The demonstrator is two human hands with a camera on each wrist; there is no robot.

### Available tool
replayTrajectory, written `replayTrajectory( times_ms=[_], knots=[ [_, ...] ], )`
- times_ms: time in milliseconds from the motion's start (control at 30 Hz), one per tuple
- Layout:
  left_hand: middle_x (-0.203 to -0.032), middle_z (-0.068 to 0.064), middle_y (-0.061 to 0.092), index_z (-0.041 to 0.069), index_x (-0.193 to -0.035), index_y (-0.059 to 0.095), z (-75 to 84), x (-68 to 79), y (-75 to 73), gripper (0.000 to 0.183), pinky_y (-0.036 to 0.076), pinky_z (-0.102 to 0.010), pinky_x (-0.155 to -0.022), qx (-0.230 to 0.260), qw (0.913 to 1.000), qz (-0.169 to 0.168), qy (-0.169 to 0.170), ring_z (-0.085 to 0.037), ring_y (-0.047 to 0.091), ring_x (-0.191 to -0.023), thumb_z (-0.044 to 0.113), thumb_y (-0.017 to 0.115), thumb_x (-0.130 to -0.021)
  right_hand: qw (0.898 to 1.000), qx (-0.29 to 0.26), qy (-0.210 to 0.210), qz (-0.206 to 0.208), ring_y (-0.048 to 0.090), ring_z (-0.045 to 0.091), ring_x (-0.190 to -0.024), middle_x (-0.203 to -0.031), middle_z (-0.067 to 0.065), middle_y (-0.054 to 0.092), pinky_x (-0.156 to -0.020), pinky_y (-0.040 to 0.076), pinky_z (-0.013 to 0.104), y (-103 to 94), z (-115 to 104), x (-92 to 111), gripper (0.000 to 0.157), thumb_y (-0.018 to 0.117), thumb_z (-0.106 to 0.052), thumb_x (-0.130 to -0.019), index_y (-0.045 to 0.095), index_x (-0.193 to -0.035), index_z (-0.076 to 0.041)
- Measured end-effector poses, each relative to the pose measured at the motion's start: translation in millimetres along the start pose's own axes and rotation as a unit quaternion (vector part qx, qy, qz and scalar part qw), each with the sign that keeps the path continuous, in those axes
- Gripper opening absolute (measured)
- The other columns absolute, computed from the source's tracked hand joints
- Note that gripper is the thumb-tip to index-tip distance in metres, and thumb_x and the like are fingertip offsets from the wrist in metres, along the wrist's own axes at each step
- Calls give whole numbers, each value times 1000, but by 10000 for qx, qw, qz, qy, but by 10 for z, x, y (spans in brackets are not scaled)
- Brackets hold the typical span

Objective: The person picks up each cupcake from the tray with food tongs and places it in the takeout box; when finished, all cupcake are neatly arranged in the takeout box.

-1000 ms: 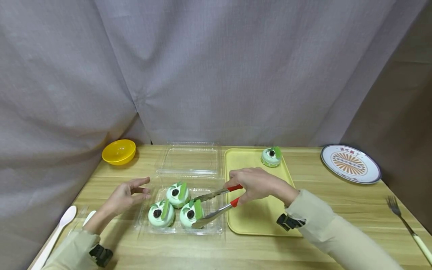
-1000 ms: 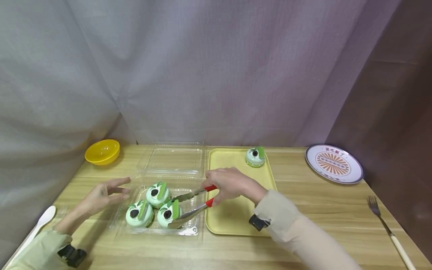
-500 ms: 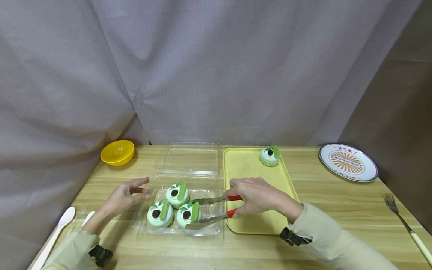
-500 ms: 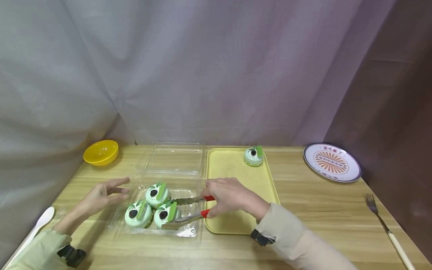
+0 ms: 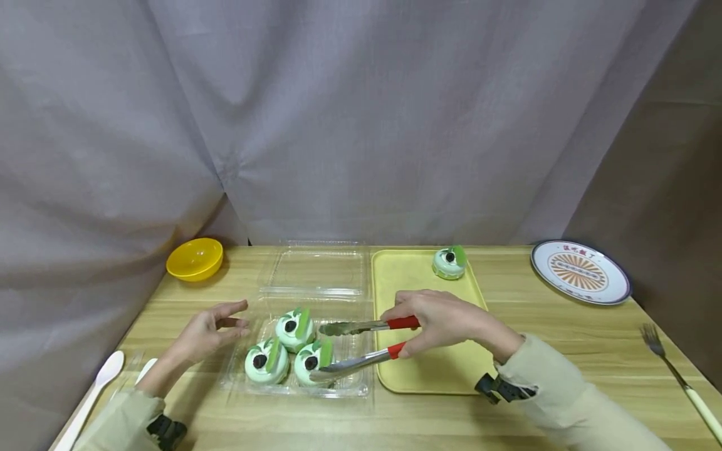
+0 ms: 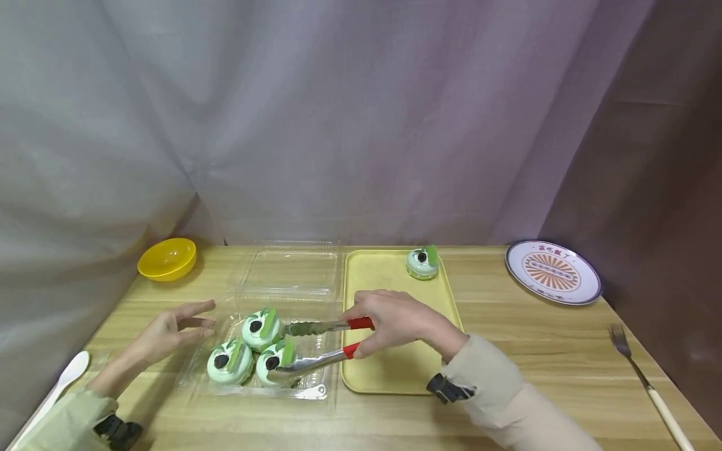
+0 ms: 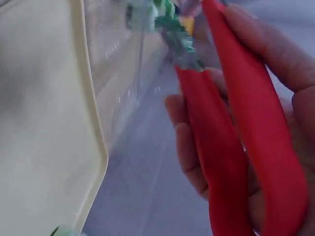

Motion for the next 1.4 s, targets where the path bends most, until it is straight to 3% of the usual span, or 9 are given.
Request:
replayTrajectory(
  times_ms=[133,233,300,367,567,733,967,1267,1400],
  knots=[
    [-141,-37,43,-17,-137,42,-13,44,-32,62,55,-13,-79,-42,10000,49,-29,-10,68,-100,5,70,-87,9952,-642,-33,732,54,19,-89,-105,8,62,-74,49,28,-202,318,232,59,81,-28,-79,61,-131,-6],
    [-141,-38,42,-18,-137,41,-8,60,-53,63,55,-13,-79,4,10000,55,7,1,65,-98,5,70,-86,9842,-561,260,1657,56,31,-106,-124,23,59,-85,52,40,-417,743,513,63,80,-21,-80,55,-135,-1],
    [-141,-38,42,-18,-137,41,-5,66,-61,62,56,-13,-79,3,10000,59,32,1,65,-98,5,70,-87,9732,-363,540,2207,55,22,-112,-128,26,57,-88,52,34,-537,1071,730,62,79,-14,-80,54,-135,2],
    [-140,-39,43,-18,-137,41,-8,73,-65,62,56,-13,-79,-12,10000,58,39,-2,67,-98,5,70,-87,9628,-157,682,2609,52,5,-99,-117,21,61,-77,47,20,-606,1391,919,60,80,-8,-78,56,-132,3],
    [-139,-39,43,-19,-136,42,-24,94,-58,61,56,-13,-79,-59,10000,63,50,-15,69,-100,3,70,-86,9624,-288,1241,2399,43,-14,-90,-110,24,64,-73,37,5,-550,2076,1253,64,81,-7,-76,53,-130,13],
    [-138,-40,44,-19,-135,42,-17,81,-53,60,56,-13,-78,28,9999,83,113,-3,67,-97,2,69,-86,9682,-128,1549,1960,47,-9,-88,-110,27,66,-71,43,11,-508,2279,1273,61,80,-8,-78,53,-127,15],
    [-139,-40,43,-19,-136,42,-24,57,-26,60,56,-14,-78,65,9999,23,122,1,65,-97,3,69,-87,9725,183,1730,1547,61,29,-96,-110,28,65,-76,49,26,-477,2397,1169,62,80,-13,-78,54,-126,16],
    [-139,-40,43,-19,-136,42,12,27,1,61,56,-14,-78,82,9998,-6,165,7,62,-95,3,69,-86,9744,-61,1135,1941,50,-7,-82,-98,24,68,-69,47,18,-472,2376,1131,51,80,-1,-74,59,-117,17],
    [-139,-40,43,-19,-136,41,12,14,6,61,56,-14,-78,109,9998,-14,176,9,61,-94,3,69,-86,9711,-51,1264,2025,52,-3,-82,-98,24,69,-68,47,18,-464,2357,1128,52,81,-4,-74,60,-117,16]
  ],
)
Point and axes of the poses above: each hand's wrist, its own x-axis away from the middle knuckle, its own y-axis out of the palm, z = x × y, the point moved 8 cm from there along -x, towards the middle knuckle
